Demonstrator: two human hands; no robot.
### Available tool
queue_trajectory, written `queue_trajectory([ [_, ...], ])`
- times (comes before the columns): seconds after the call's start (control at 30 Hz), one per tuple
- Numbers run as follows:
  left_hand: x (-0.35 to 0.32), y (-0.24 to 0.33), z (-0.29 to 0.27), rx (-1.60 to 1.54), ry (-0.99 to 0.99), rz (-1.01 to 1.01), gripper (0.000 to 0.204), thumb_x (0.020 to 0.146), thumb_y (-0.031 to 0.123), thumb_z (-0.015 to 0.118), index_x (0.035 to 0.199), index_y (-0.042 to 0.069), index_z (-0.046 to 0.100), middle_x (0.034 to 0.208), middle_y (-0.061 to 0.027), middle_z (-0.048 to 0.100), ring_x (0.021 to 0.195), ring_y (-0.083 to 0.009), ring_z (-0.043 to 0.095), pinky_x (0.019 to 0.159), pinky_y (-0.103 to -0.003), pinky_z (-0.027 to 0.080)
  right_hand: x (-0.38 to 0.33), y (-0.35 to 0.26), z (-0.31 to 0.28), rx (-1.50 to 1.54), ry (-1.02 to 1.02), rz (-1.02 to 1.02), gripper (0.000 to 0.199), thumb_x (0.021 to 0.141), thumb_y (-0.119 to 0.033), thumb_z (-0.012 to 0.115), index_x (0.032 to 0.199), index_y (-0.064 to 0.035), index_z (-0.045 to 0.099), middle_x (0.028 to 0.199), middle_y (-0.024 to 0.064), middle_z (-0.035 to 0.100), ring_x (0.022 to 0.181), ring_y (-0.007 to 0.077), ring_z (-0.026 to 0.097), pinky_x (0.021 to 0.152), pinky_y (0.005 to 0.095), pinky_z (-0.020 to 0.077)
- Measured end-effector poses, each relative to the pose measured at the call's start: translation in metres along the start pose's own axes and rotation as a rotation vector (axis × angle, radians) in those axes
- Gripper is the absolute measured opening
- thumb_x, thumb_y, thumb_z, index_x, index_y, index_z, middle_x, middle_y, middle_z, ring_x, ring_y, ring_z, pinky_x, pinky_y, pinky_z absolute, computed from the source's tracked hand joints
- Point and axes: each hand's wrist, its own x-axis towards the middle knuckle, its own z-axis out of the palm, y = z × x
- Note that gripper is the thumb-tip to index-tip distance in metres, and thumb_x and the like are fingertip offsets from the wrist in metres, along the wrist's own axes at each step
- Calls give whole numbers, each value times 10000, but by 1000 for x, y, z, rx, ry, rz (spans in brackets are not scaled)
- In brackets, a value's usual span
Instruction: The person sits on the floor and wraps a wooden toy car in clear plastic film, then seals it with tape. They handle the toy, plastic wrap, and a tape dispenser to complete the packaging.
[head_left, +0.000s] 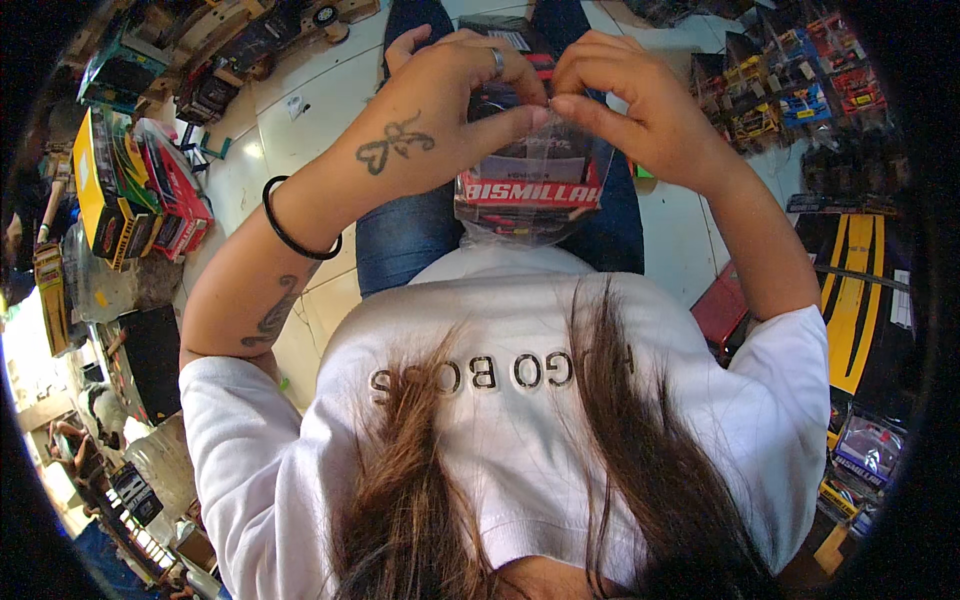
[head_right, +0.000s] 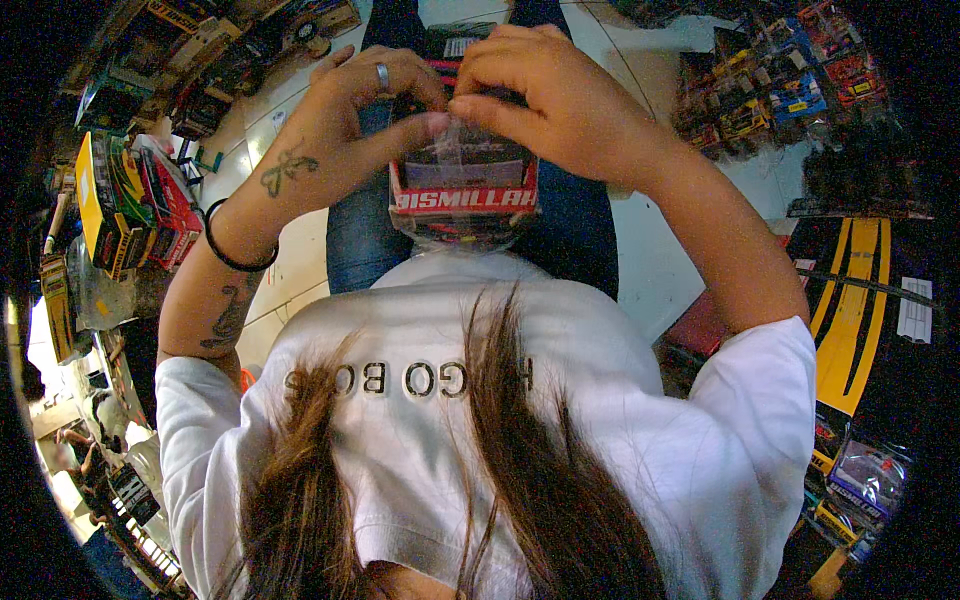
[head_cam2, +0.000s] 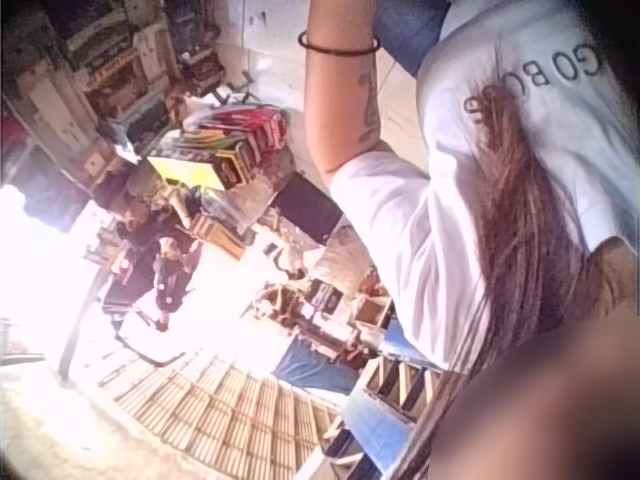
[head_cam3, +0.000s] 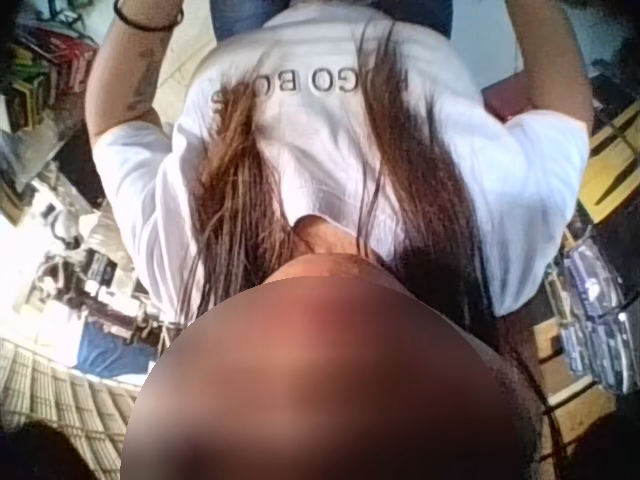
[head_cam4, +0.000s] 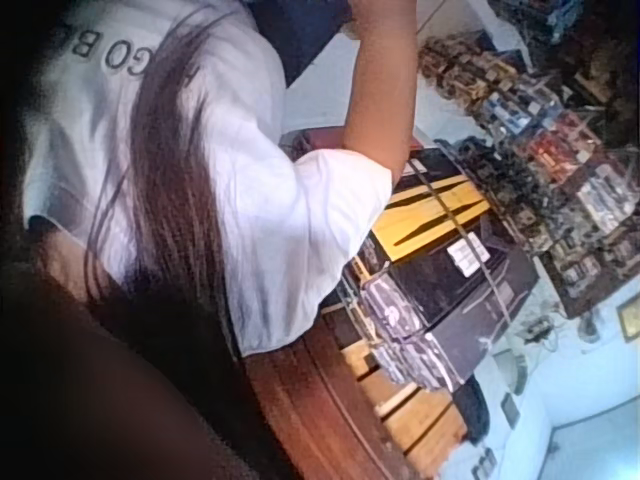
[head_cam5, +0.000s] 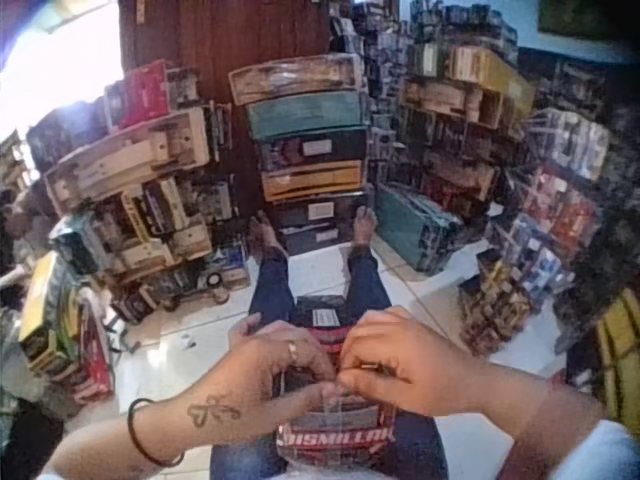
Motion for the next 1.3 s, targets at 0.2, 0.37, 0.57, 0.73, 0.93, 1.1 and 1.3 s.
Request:
queue_trajectory([
  [0.2,8,-9,8,-221,24,-64,221,844,282,646,951,91,669,852,-38,636,855,-209,617,752,-289,463,-7,-15,3,-302,158,-102,158,803,-207,660,857,-63,624,944,39,603,956,209,540,888,390,344],
  [0.37,13,-6,2,-534,-300,-374,161,889,187,619,953,40,608,1000,-57,613,993,-152,562,869,-294,429,-16,-28,11,-568,199,-177,162,758,-207,694,849,-82,646,956,17,617,1009,202,531,898,398,334],
  [0.57,2,5,-6,57,-85,-14,164,871,225,639,927,73,618,947,-48,625,975,-192,575,930,-357,374,-10,-7,3,-77,-8,87,145,788,-209,672,826,-73,640,906,32,608,989,209,529,881,385,335],
  [0.73,1,5,1,126,-74,-45,168,852,254,660,907,99,627,938,-21,624,1008,-192,569,1026,-475,258,-11,-9,-2,-288,293,-71,152,804,-204,656,806,-55,625,852,43,596,920,219,528,826,374,350],
  [0.93,3,16,-28,173,-214,-40,166,841,254,670,899,105,626,946,-16,616,1011,-189,568,1045,-492,223,-16,-15,6,-127,66,41,157,804,-198,659,800,-46,618,816,50,593,851,221,530,811,357,361],
  [1.1,2,12,-18,-25,-145,-51,177,833,221,679,901,69,619,953,-42,610,978,-195,573,941,-365,375,-11,-6,10,-3,74,44,169,806,-198,661,796,-37,610,802,52,591,830,224,527,823,350,363],
  [1.3,7,-7,9,-362,-160,-234,136,876,163,624,929,38,614,938,-51,607,929,-163,567,865,-289,422,-14,-20,14,-285,279,-30,176,781,-278,670,816,-108,639,848,20,592,890,221,551,856,399,354],
])
